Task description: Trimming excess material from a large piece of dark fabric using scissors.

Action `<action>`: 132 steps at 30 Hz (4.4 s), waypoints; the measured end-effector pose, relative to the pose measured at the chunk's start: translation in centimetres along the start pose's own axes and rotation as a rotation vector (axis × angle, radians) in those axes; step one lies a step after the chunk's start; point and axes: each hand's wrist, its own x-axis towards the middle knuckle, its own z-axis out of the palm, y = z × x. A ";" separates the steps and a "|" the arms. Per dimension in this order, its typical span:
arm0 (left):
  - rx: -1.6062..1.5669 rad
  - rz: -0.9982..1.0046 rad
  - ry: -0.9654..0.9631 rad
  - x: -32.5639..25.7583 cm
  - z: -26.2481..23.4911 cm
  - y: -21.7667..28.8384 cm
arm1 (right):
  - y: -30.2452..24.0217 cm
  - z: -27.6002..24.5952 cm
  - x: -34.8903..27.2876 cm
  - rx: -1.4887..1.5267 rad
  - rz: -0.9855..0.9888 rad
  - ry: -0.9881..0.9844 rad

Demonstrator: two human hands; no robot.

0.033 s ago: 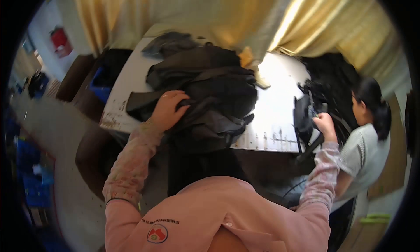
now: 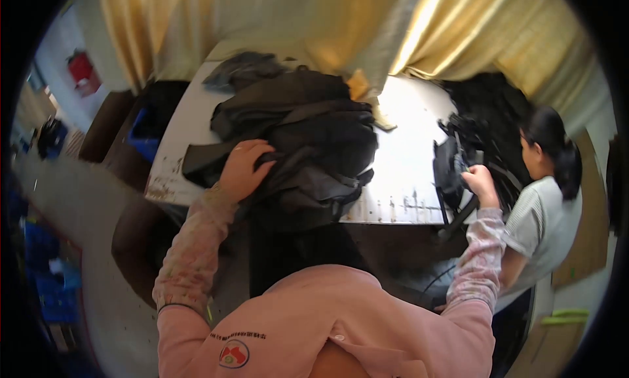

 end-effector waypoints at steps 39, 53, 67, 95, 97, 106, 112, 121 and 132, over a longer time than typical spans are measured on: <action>-0.935 -0.469 0.300 13.2 -6.3 5.0 | -1.1 1.9 6.8 0.753 -0.009 -0.020; -0.875 -0.441 0.298 14.3 -5.8 8.6 | -5.6 8.2 2.7 0.299 -0.019 0.141; -0.843 -0.325 0.361 14.3 -9.4 12.0 | 0.2 17.1 7.9 -0.356 -0.016 0.243; -1.077 -0.486 0.363 16.0 -8.5 9.8 | -19.4 16.1 -7.0 1.147 -0.357 -0.311; -1.090 -0.486 0.387 15.8 -9.1 9.6 | -20.4 19.0 -8.6 1.185 -0.287 -0.340; -1.138 -0.415 0.489 10.6 -14.6 11.0 | -18.4 10.2 -5.8 1.076 -0.499 -0.388; -0.779 -0.303 0.157 0.6 -17.7 11.6 | -13.0 -5.9 -6.5 0.889 -0.650 -0.386; -0.898 -0.815 -0.346 -16.2 -5.8 7.9 | -9.4 2.6 -10.8 0.632 -0.476 -0.789; -0.622 -0.628 -0.570 -19.0 1.9 7.1 | -6.6 9.9 -11.1 0.539 -0.167 -0.875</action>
